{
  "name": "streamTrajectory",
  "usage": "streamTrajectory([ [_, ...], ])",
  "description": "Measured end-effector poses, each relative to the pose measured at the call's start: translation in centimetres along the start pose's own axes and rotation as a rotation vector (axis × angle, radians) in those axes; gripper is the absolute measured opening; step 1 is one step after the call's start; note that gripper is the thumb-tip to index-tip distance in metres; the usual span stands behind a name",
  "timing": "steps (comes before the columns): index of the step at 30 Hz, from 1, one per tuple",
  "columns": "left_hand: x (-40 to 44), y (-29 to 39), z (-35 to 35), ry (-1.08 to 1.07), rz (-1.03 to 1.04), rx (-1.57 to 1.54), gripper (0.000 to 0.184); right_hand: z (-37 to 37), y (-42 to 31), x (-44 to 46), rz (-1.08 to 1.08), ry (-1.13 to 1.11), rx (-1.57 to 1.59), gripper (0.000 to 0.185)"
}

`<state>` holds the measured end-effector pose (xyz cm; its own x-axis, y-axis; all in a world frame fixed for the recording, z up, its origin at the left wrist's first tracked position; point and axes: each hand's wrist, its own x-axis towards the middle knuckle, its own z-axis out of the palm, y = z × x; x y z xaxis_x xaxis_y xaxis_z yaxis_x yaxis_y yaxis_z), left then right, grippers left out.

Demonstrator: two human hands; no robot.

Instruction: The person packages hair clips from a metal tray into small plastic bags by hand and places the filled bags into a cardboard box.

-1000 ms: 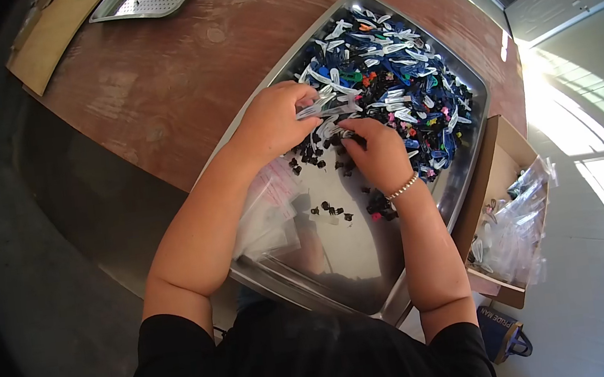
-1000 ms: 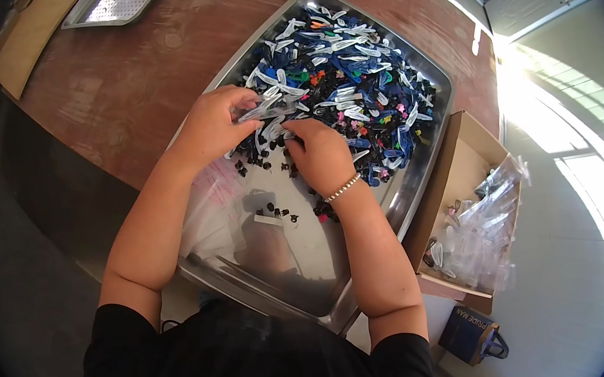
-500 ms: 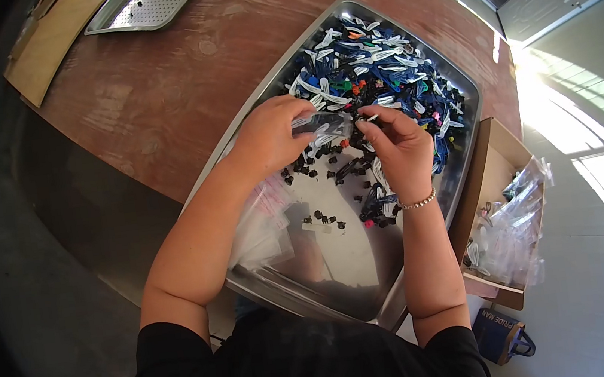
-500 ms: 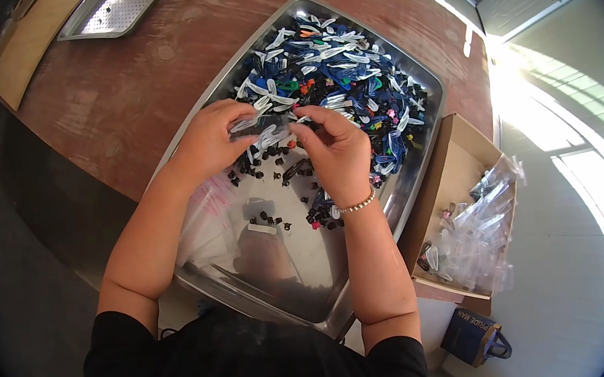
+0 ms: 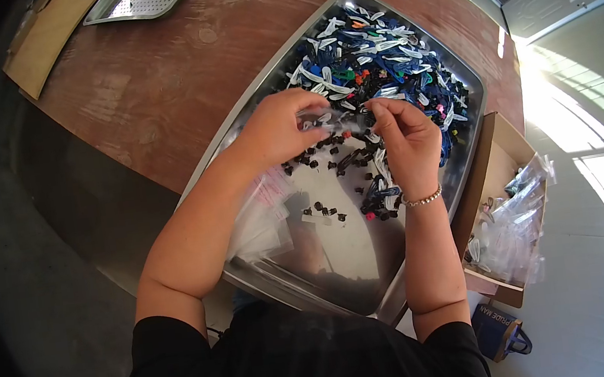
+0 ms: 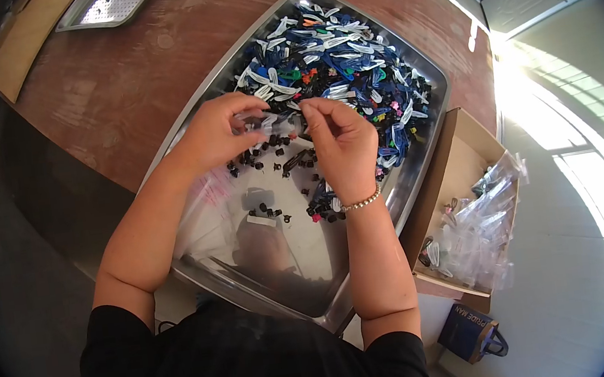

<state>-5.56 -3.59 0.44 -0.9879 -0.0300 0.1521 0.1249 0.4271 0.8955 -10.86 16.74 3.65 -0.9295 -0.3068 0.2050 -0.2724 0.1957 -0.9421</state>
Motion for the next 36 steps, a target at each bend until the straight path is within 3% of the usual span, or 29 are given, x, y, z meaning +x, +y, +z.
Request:
streamTrajectory([
  [3,0.4,-0.6,-0.2,0.086,-0.041,-0.232,0.034,-0.5,1.0,0.7,0.04,-0.005,-0.192,0.015],
  [5,0.6,0.4,-1.3,0.079,-0.192,-0.316,0.036,-0.5,2.0,0.9,0.012,-0.029,-0.321,0.015],
  [6,0.6,0.6,-1.4,0.067,-0.209,-0.383,0.038,-0.3,3.3,1.0,-0.137,-0.071,-0.396,0.015],
  [7,0.6,0.6,-1.3,0.061,-0.209,-0.384,0.038,-0.1,4.0,1.1,-0.286,-0.113,-0.47,0.015],
  [9,0.5,0.5,-1.0,0.108,-0.198,-0.361,0.041,0.8,4.7,0.8,-0.252,-0.17,-0.469,0.015],
  [11,0.4,0.0,-0.6,0.114,-0.139,-0.282,0.041,2.0,5.1,0.6,-0.455,-0.219,-0.653,0.014],
  [12,0.4,-0.1,-0.5,0.121,-0.081,-0.201,0.042,2.6,4.9,0.3,-0.369,-0.27,-0.72,0.015],
  [15,0.3,-0.2,-0.4,0.108,-0.076,-0.209,0.041,3.5,5.0,-0.3,-0.41,-0.213,-0.751,0.015],
  [16,0.4,-0.3,-0.5,0.105,-0.075,-0.209,0.041,3.7,5.4,-0.5,-0.335,-0.208,-0.725,0.015],
  [19,0.7,0.0,-1.4,0.052,-0.179,-0.409,0.037,3.1,5.3,-0.2,-0.371,-0.241,-0.789,0.013],
  [20,0.6,0.3,-1.8,0.021,-0.287,-0.584,0.035,2.8,5.1,0.0,-0.373,-0.244,-0.786,0.013],
  [21,0.6,0.4,-2.1,-0.011,-0.394,-0.761,0.033,2.5,4.8,0.5,-0.408,-0.138,-0.66,0.012],
  [25,0.7,0.1,-2.7,-0.154,-0.474,-0.946,0.035,1.1,2.0,1.1,-0.452,0.138,-0.393,0.006],
  [29,0.4,0.4,-2.2,-0.274,-0.488,-0.805,0.035,1.3,0.9,0.3,-0.24,0.112,-0.029,0.01],
  [32,0.4,0.0,-1.8,-0.335,-0.457,-0.694,0.04,0.7,0.0,0.2,-0.223,0.065,-0.139,0.01],
  [34,0.5,-0.5,-1.3,-0.363,-0.407,-0.647,0.048,0.4,0.0,0.5,-0.456,-0.019,-0.338,0.009],
  [36,0.5,-0.7,-1.1,-0.358,-0.39,-0.642,0.049,0.3,-0.2,0.5,-0.492,-0.071,-0.365,0.009],
])
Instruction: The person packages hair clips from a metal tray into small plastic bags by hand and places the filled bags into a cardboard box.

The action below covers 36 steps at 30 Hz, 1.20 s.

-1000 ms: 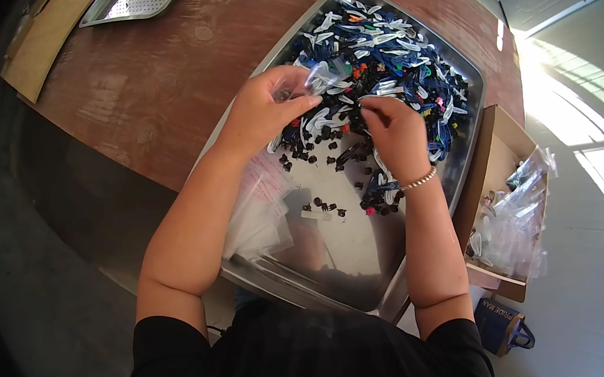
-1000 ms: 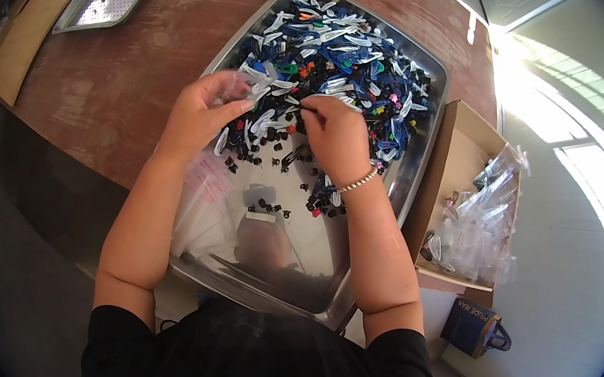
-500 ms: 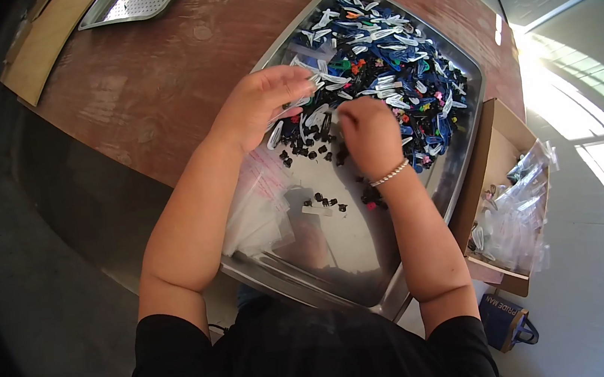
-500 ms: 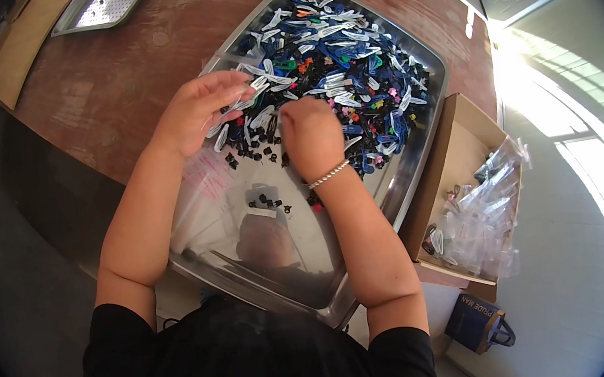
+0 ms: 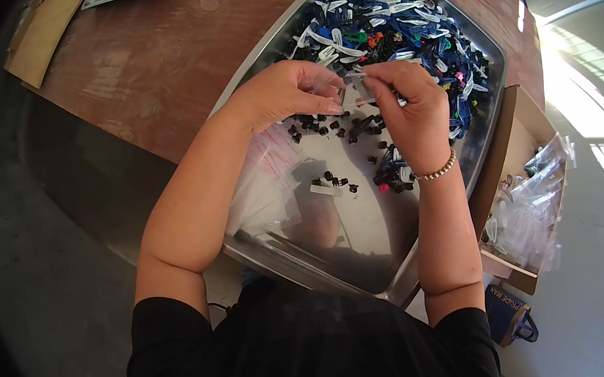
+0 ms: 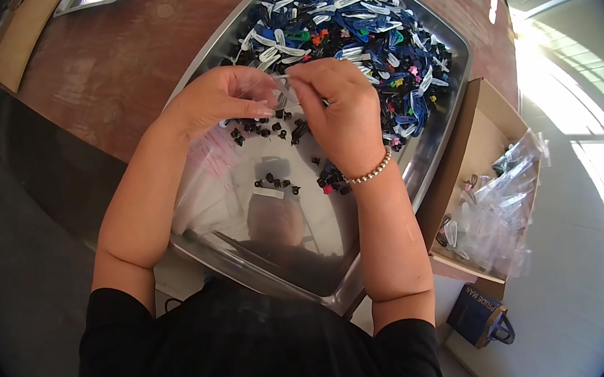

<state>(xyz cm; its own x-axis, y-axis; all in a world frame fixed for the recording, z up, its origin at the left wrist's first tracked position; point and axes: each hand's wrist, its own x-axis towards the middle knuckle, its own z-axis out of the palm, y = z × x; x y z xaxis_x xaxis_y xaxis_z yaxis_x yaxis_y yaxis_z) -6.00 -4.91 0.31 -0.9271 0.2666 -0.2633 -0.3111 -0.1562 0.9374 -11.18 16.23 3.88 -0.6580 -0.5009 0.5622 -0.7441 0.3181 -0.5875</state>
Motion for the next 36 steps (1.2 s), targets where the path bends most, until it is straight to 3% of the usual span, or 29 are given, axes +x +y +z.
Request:
streamTrajectory([
  [4,0.1,0.1,0.2,-0.025,0.01,0.032,0.05,0.3,0.1,-0.5,-0.017,-0.13,0.036,0.011],
  [8,0.1,-0.3,-0.1,-0.018,0.042,0.062,0.047,0.1,-0.5,-0.2,0.02,-0.096,0.141,0.014],
  [10,0.0,0.0,-0.1,-0.015,0.07,-0.005,0.043,0.1,-0.8,-0.1,0.231,0.027,0.247,0.015],
  [15,-0.2,0.9,-0.6,0.171,0.052,-0.192,0.036,-0.3,1.5,-0.6,0.283,-0.022,0.034,0.018],
  [17,-0.3,1.1,-1.0,0.202,0.108,-0.329,0.039,-0.5,1.8,-1.0,0.211,-0.478,-0.154,0.021],
  [18,-0.1,1.0,-1.1,0.214,0.104,-0.361,0.043,-0.4,1.3,-1.4,0.232,-0.578,-0.133,0.027],
  [22,-0.2,1.2,-1.4,0.211,0.106,-0.497,0.044,1.3,-0.1,-2.1,0.166,-0.647,-0.33,0.032],
  [26,0.1,0.9,-2.2,0.096,0.123,-0.62,0.053,2.7,0.7,-2.6,0.146,-0.628,-0.349,0.025],
  [31,0.2,0.8,-2.3,-0.034,0.163,-0.672,0.06,2.4,1.5,-2.8,0.194,-0.598,-0.149,0.014],
  [35,-0.1,1.2,-1.6,-0.037,0.116,-0.627,0.058,2.3,1.6,-2.7,0.191,-0.646,-0.163,0.015],
  [36,-0.2,1.3,-1.3,0.009,0.09,-0.48,0.055,2.2,1.3,-2.6,0.174,-0.588,-0.178,0.017],
])
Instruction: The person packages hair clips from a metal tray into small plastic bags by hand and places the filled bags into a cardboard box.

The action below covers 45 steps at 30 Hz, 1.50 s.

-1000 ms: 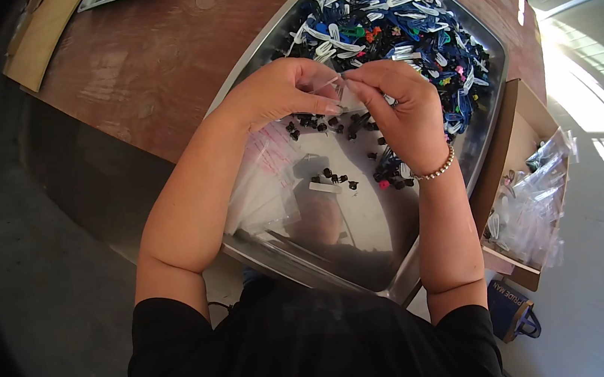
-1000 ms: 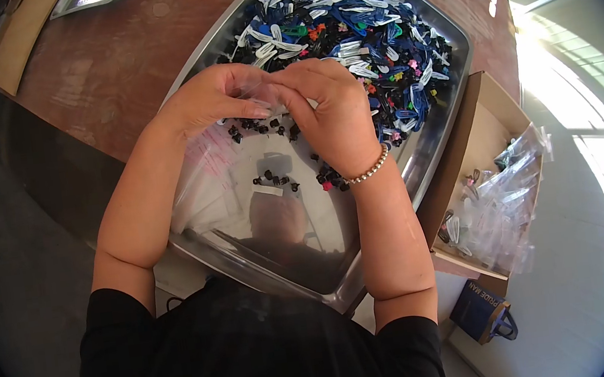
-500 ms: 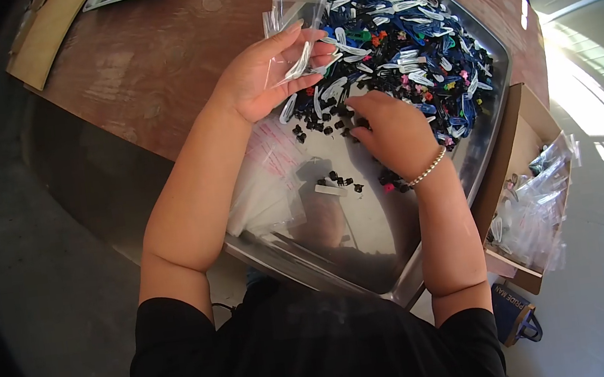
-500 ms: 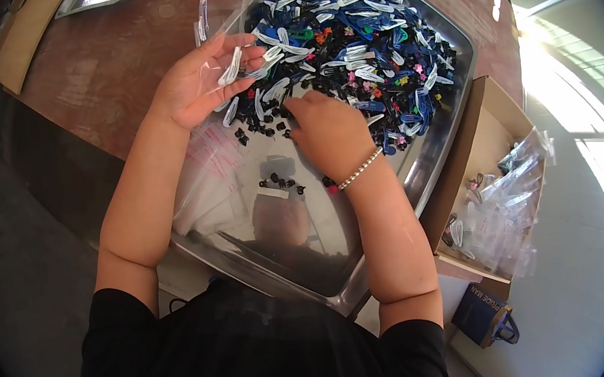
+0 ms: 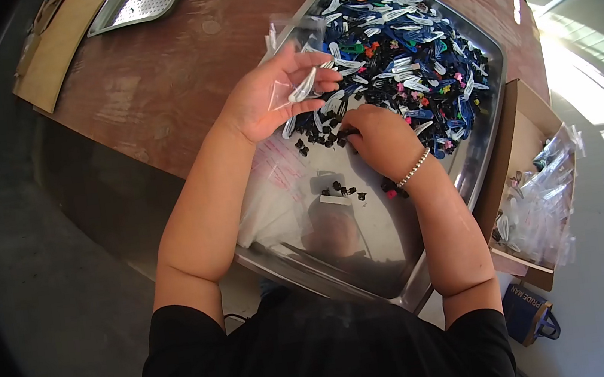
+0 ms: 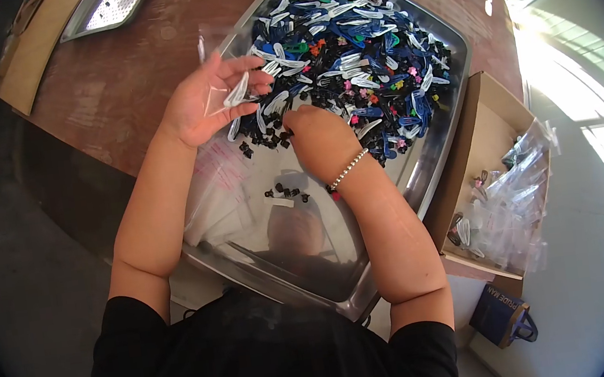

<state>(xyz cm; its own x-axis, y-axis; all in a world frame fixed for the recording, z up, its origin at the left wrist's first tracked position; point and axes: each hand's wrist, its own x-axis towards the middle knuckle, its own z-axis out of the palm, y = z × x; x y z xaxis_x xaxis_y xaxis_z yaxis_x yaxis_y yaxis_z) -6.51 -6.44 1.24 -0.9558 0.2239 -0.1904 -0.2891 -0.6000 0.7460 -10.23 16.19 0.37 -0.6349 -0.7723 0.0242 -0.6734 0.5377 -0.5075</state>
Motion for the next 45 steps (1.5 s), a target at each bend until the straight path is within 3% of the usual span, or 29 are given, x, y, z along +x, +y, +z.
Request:
streamTrajectory([
  [2,-0.2,-0.2,0.6,0.087,-0.027,0.229,0.045,-0.6,0.0,0.1,-0.006,0.063,-0.014,0.018],
  [3,-0.3,-0.4,1.0,0.084,-0.026,0.231,0.045,-1.2,0.3,0.3,0.003,0.221,0.094,0.019],
  [5,-0.4,-0.6,1.6,0.116,0.002,0.53,0.04,-2.1,0.2,0.3,0.082,0.492,0.283,0.021],
  [7,-0.2,-0.8,1.3,0.09,-0.023,0.559,0.039,-3.2,-0.3,0.3,0.122,0.621,0.402,0.019],
  [9,0.0,-1.4,1.2,-0.009,0.085,0.635,0.042,-3.6,-0.7,0.2,0.08,0.637,0.44,0.021],
  [13,0.2,-1.6,1.2,-0.026,0.062,0.662,0.047,-3.3,-0.9,0.1,-0.073,0.584,0.432,0.024],
  [18,0.1,-1.8,1.1,-0.042,0.047,0.624,0.053,-3.8,-1.7,-0.2,-0.11,0.433,0.402,0.024],
  [22,0.0,-1.6,1.1,-0.076,0.057,0.58,0.05,-3.8,-1.0,0.0,-0.121,0.515,0.474,0.022],
  [25,-0.1,-1.3,1.0,-0.118,0.024,0.402,0.043,-4.7,-1.5,-0.4,-0.214,0.46,0.408,0.02],
  [27,-0.5,-1.0,1.4,-0.069,-0.035,0.369,0.039,-4.7,-1.8,-0.6,-0.178,0.28,0.432,0.017],
  [29,-1.0,-0.7,1.9,-0.092,-0.064,0.363,0.041,-4.3,-1.1,-0.7,-0.19,0.325,0.448,0.014],
  [31,-0.9,-0.6,2.2,-0.153,-0.093,0.35,0.043,-5.8,-1.6,-1.9,-0.07,0.45,0.327,0.009],
  [33,-0.6,-1.0,1.6,0.044,-0.126,0.484,0.042,-7.9,-1.7,-4.0,-0.059,0.591,0.165,0.009],
  [36,0.0,-1.1,1.2,0.048,-0.083,0.526,0.038,-10.5,-1.6,-8.4,0.055,0.812,-0.067,0.01],
  [38,-0.1,-1.2,1.4,0.135,-0.064,0.571,0.035,-12.2,-1.9,-12.0,0.252,0.903,-0.161,0.008],
  [41,-0.2,-1.5,1.6,0.106,-0.065,0.655,0.034,-13.0,0.2,-17.5,0.46,1.123,-0.034,0.007],
  [45,-0.2,-1.7,2.0,0.09,-0.104,0.736,0.033,-12.1,1.0,-22.0,0.665,1.037,-0.167,0.011],
])
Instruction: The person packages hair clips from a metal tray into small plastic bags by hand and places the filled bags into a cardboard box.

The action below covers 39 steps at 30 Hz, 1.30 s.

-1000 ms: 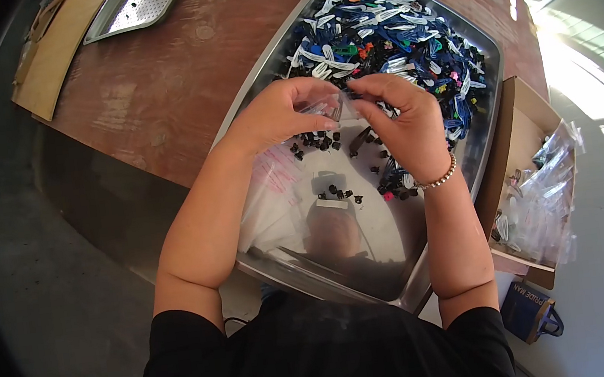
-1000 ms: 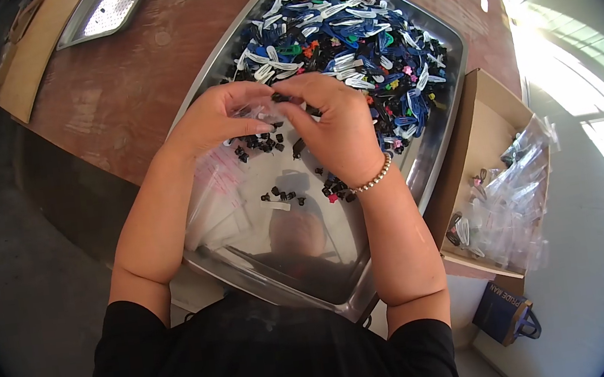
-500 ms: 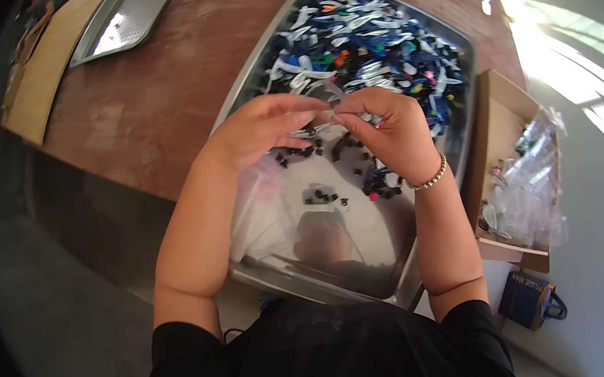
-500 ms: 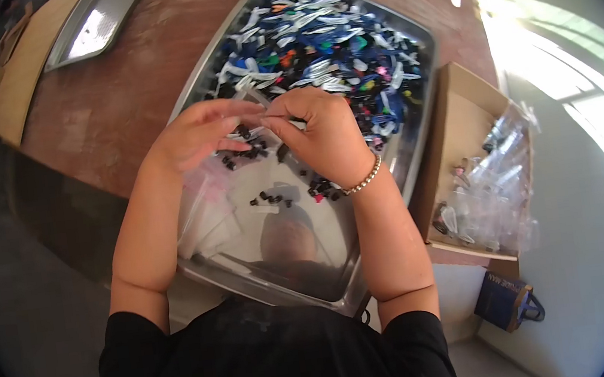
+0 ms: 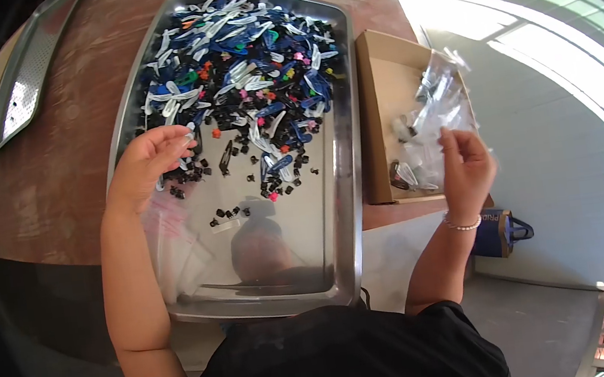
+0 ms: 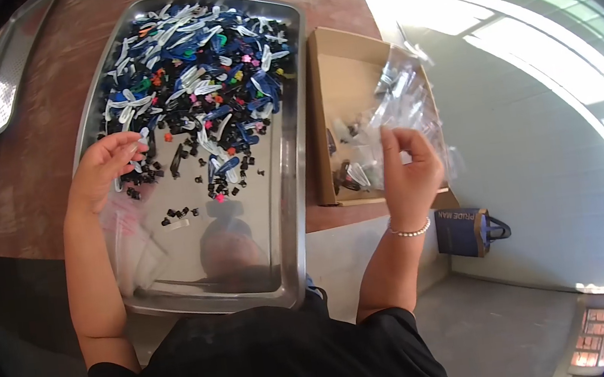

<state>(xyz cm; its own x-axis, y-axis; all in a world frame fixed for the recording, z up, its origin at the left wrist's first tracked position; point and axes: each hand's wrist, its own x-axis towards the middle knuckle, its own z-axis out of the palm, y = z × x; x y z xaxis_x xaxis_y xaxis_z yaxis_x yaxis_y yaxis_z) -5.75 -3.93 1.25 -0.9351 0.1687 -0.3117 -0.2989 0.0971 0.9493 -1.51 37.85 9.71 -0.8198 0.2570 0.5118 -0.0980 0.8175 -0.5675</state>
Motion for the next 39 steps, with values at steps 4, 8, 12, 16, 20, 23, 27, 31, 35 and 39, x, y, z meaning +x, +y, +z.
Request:
streamTrajectory([
  [4,0.0,0.0,0.1,-0.004,-0.001,0.027,0.034,1.0,1.2,-3.0,0.057,-0.164,-0.45,0.019],
  [8,0.3,-0.5,-0.2,-0.018,0.016,0.034,0.035,0.5,0.4,-3.1,0.096,-0.185,-0.368,0.022],
  [12,0.3,-0.5,-0.3,-0.005,0.016,-0.011,0.043,-0.3,1.2,-2.2,0.046,-0.206,-0.348,0.02],
  [16,0.0,-0.2,-0.4,-0.01,0.041,-0.007,0.041,-1.3,0.4,-1.9,0.156,-0.242,-0.244,0.017],
  [20,0.6,-1.2,-0.8,-0.044,0.119,0.052,0.035,-0.9,-1.3,-1.6,0.051,-0.107,-0.344,0.018],
  [23,1.2,-2.0,-1.3,-0.013,0.205,-0.03,0.033,0.8,-4.6,-2.2,-0.117,-0.142,-0.224,0.017],
  [27,0.6,-0.6,-1.8,0.059,0.185,-0.025,0.033,6.6,-9.1,-5.6,-0.527,-0.578,0.064,0.023],
  [31,0.8,-0.6,-1.6,0.064,0.164,-0.057,0.032,12.5,-14.8,-10.5,-1.103,-1.018,0.276,0.032],
  [35,0.7,-0.6,-1.6,0.04,0.183,-0.11,0.034,17.3,-16.2,-14.0,-1.319,-0.908,0.199,0.032],
  [39,0.8,-1.1,-1.2,0.064,0.229,-0.139,0.029,19.1,-16.3,-14.1,-1.412,-0.855,0.225,0.026],
])
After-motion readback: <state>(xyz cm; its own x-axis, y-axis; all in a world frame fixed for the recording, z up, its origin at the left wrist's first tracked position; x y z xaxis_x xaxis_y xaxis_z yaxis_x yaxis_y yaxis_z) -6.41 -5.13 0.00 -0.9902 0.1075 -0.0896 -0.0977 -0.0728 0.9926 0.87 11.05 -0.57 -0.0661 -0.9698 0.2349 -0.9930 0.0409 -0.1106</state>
